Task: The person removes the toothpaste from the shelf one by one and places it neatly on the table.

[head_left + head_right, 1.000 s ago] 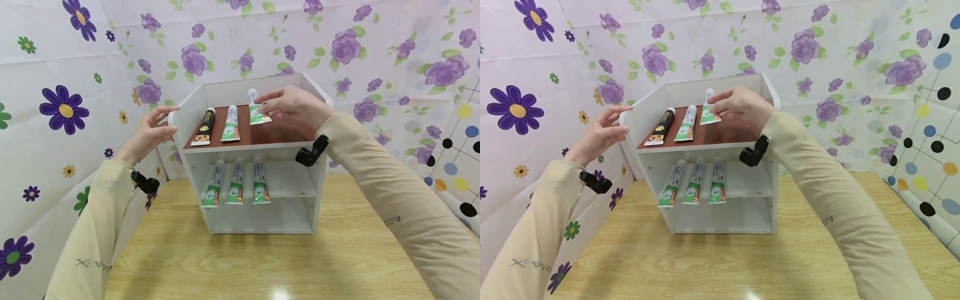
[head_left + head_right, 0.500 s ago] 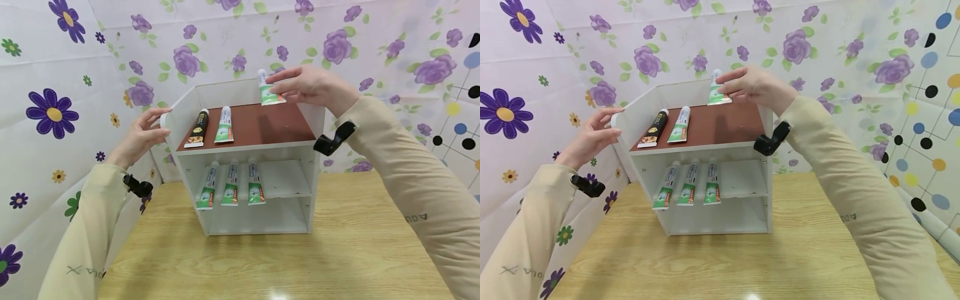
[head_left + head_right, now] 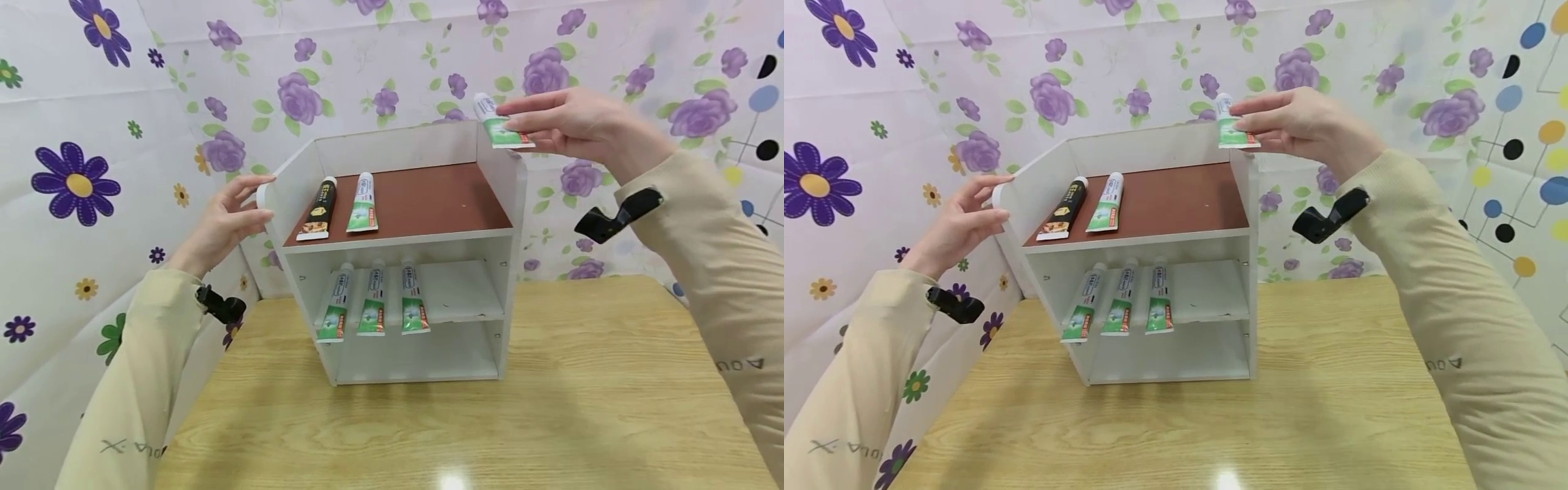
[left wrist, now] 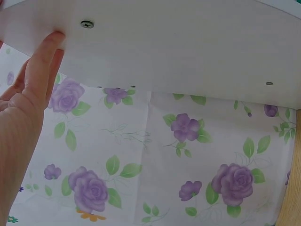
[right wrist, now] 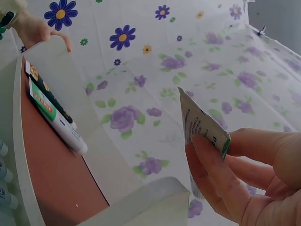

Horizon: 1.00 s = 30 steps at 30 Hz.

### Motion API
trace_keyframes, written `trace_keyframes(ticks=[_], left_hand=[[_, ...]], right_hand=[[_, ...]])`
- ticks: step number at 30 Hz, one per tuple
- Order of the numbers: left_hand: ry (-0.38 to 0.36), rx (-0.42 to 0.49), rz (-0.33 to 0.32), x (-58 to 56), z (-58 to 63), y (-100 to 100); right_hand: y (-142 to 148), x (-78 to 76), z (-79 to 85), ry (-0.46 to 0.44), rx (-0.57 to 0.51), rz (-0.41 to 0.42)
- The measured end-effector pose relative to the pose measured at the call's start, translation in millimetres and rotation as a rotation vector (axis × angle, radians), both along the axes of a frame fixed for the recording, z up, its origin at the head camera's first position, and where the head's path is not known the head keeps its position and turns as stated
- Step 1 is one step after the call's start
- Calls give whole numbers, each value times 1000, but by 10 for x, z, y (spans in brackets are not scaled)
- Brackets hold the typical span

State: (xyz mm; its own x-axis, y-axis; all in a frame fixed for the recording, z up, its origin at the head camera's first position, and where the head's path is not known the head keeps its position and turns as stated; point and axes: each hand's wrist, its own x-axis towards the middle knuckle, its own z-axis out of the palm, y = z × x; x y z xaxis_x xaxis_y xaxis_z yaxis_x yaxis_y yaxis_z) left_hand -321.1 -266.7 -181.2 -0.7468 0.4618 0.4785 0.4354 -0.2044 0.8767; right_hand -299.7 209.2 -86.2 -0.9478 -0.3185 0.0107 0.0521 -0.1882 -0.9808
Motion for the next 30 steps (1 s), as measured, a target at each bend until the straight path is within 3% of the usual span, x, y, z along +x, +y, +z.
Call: trace_keyframes(ticks=[8,15,26,30], left_hand=[[-8,-25,24,13,-4,1],[-12,-42,47,23,21,-10],[-11,-35,39,21,15,6],[-10,-29,36,22,12,12]], right_hand=[[240,-48,-106,35,5,28],[486,-30,-236,44,64,-24],[848,-113,-853,47,159,-15],[937,-127,-1070,66,241,-21]])
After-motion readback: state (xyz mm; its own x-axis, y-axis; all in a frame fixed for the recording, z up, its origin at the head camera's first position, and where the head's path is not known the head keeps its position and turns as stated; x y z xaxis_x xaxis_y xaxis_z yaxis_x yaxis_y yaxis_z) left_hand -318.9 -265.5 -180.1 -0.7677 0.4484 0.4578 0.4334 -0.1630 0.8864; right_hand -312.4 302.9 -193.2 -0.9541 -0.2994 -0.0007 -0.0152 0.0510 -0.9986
